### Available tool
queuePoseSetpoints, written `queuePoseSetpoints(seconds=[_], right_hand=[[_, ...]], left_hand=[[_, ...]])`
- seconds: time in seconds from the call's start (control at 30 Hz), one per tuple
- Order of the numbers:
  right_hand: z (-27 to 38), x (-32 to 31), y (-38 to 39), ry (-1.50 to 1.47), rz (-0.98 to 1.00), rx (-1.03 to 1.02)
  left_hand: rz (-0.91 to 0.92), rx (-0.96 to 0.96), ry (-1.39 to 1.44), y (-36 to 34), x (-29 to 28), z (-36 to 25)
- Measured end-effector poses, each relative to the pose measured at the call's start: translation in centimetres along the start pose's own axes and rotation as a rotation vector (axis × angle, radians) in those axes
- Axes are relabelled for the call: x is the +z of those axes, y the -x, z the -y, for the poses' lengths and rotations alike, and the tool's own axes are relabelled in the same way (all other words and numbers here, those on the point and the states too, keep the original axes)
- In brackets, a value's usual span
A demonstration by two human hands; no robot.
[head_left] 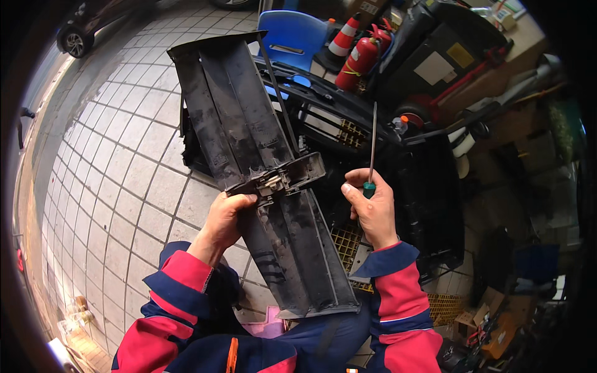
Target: The person retrieves a screwdriver from a toolbox and uses it to pry and remove a plastic cover from a black car part. They then use the screwdriver to manipulate internal components of the part.
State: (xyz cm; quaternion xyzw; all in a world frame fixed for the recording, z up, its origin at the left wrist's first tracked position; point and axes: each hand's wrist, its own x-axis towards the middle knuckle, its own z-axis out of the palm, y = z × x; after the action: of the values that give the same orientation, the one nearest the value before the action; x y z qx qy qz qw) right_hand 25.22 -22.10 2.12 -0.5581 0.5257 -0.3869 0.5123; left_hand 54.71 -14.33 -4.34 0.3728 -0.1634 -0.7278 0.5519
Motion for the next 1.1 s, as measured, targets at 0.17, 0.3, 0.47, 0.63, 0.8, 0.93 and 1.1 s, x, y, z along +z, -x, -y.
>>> queuePoseSetpoints(seconds=[0.17, 0.3, 0.47, 0.63, 0.8, 0.93, 1.1], right_hand=[[4.8, -2.1, 9.2, 0.035, -0.126, -0.020], [8.6, -4.2, 13.5, 0.065, -0.221, -0.087], [12.3, -4.5, 16.2, 0.110, -0.197, -0.203], [11.7, -3.4, 17.7, 0.357, -0.248, -0.148], [10.5, -4.4, 19.1, 0.399, -0.224, 0.010], [10.0, -4.6, 20.2, 0.339, -0.301, -0.021], [9.5, -5.4, 21.0, 0.290, -0.448, -0.142]], left_hand=[[0.184, -0.063, -0.011, 1.9, 2.2, 0.2], [0.307, 0.016, 0.033, 1.9, 3.4, -1.2], [0.571, -0.213, 0.110, 1.1, 6.3, -0.2], [0.585, -0.244, -0.072, 1.9, 9.2, 4.2], [0.691, -0.320, -0.113, 2.3, 11.2, 7.0], [0.749, -0.345, -0.173, 1.5, 11.6, 7.7], [0.491, 0.123, -0.632, 2.7, 12.9, 8.5]])
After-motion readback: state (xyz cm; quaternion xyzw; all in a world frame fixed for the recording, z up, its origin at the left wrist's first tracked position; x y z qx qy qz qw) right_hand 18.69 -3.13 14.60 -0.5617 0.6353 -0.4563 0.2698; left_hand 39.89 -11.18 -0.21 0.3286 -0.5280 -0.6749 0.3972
